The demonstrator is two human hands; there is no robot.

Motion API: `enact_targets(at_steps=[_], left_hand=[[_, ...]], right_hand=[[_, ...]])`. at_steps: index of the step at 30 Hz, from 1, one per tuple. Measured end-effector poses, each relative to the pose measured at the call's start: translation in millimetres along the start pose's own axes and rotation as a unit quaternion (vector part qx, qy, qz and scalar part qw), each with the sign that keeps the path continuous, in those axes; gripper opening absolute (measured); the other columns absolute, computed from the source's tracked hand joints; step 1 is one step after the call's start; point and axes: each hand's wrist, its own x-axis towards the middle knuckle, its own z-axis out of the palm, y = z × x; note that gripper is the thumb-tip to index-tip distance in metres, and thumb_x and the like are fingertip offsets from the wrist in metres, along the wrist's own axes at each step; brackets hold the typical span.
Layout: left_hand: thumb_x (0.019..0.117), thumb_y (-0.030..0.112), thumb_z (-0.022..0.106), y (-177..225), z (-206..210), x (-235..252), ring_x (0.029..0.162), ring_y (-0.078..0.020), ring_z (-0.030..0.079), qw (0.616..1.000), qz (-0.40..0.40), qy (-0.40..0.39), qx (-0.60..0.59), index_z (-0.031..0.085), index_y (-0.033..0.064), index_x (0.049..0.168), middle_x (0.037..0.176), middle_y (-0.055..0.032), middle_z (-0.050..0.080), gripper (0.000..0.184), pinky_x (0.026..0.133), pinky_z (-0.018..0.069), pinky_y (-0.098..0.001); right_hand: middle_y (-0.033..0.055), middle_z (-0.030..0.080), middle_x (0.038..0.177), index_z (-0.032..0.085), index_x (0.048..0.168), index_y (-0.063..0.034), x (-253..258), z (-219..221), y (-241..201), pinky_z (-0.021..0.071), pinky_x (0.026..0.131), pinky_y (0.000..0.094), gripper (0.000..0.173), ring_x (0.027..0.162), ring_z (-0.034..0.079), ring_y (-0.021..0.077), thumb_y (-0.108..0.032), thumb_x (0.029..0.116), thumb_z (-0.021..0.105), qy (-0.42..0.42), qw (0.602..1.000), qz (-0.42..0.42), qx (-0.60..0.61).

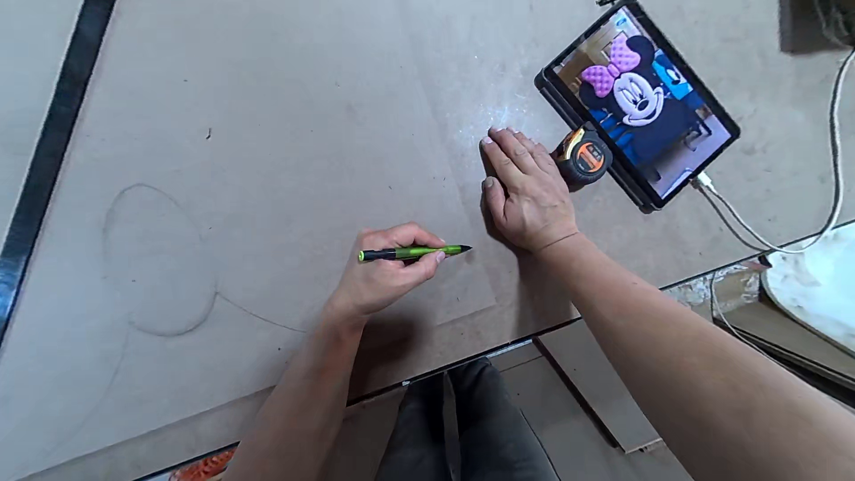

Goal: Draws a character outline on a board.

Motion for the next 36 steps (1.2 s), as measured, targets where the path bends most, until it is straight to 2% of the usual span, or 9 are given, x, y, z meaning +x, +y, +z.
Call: enact_targets(at_steps=[5,10,14,16,18,21,24,30,36], left_hand=[[0.0888,0.005,0.075,-2,3,2,0.067,-0.0089,0.069,1.000,0.009,0.017,0.011,0.077,0.0071,0.099,0.085,-0.0016,0.076,0.010,0.056,0.0586,-0.0239],[0.0924,0.010,0.075,-4,10,0,0.077,-0.0158,0.075,0.995,-0.030,0.097,0.006,0.076,0.0094,0.105,0.093,-0.0038,0.078,0.013,0.065,0.0654,-0.0312],[0.0907,0.010,0.075,-6,3,-1,0.071,-0.0095,0.072,0.999,0.000,0.038,0.017,0.077,0.0100,0.101,0.088,-0.0002,0.077,0.010,0.060,0.0618,-0.0257],[0.0911,0.010,0.075,-5,4,0,0.070,-0.0088,0.071,0.999,-0.007,0.043,0.025,0.077,0.0108,0.101,0.088,0.0007,0.077,0.010,0.059,0.0612,-0.0254],[0.0923,0.011,0.074,-3,10,0,0.074,-0.0114,0.073,0.993,-0.031,0.105,0.030,0.076,0.0114,0.103,0.090,-0.0003,0.078,0.011,0.062,0.0632,-0.0285],[0.0956,0.008,0.072,-2,21,4,0.087,-0.0212,0.078,0.970,-0.052,0.237,0.011,0.072,0.0069,0.108,0.100,-0.0067,0.079,0.012,0.076,0.0681,-0.0380],[0.0963,0.006,0.071,-1,27,9,0.089,-0.0243,0.078,0.948,-0.045,0.315,-0.012,0.071,0.0037,0.110,0.101,-0.0100,0.078,0.014,0.079,0.0679,-0.0389],[0.0986,0.011,0.070,2,34,5,0.091,-0.0242,0.078,0.914,-0.065,0.400,0.013,0.068,0.0062,0.118,0.105,-0.0087,0.078,0.020,0.079,0.0679,-0.0372],[0.0980,0.009,0.071,2,35,6,0.091,-0.0235,0.078,0.921,-0.057,0.386,0.019,0.068,0.0056,0.117,0.106,-0.0086,0.078,0.019,0.079,0.0681,-0.0369]], right_hand=[[0.0030,0.042,0.164,0.050,0.154,-0.0169,2,-2,-1,0.0263,0.127,0.0446,0.055,0.154,0.035,0.0218,-0.035,0.1049,0.034,-0.002,1.000,0.009,0.008],[0.0024,0.042,0.164,0.049,0.155,-0.0173,3,-2,0,0.0260,0.128,0.0443,0.056,0.154,0.034,0.0209,-0.036,0.1048,0.033,-0.010,1.000,0.008,0.005],[0.0021,0.041,0.165,0.048,0.156,-0.0173,2,-2,0,0.0249,0.128,0.0442,0.056,0.154,0.033,0.0210,-0.035,0.1045,0.033,-0.009,1.000,0.005,0.001],[0.0022,0.041,0.164,0.048,0.156,-0.0173,3,-2,0,0.0252,0.128,0.0442,0.056,0.154,0.034,0.0208,-0.035,0.1047,0.033,-0.009,1.000,0.006,0.002],[0.0020,0.041,0.165,0.047,0.156,-0.0177,3,-2,0,0.0252,0.128,0.0441,0.056,0.154,0.034,0.0208,-0.035,0.1049,0.033,-0.010,1.000,0.007,0.001],[0.0019,0.040,0.165,0.047,0.156,-0.0180,3,-1,1,0.0254,0.128,0.0444,0.056,0.154,0.034,0.0212,-0.036,0.1047,0.032,-0.009,1.000,0.009,-0.001],[0.0023,0.040,0.165,0.047,0.156,-0.0180,3,-1,0,0.0252,0.128,0.0443,0.056,0.154,0.033,0.0214,-0.036,0.1048,0.032,-0.006,1.000,0.009,0.002],[0.0020,0.040,0.165,0.047,0.156,-0.0178,3,-2,-1,0.0248,0.128,0.0442,0.057,0.154,0.034,0.0209,-0.036,0.1045,0.032,-0.007,1.000,0.010,-0.001],[0.0022,0.041,0.165,0.048,0.156,-0.0177,2,-3,-1,0.0251,0.128,0.0447,0.057,0.154,0.034,0.0213,-0.036,0.1046,0.032,-0.007,1.000,0.011,0.000]])
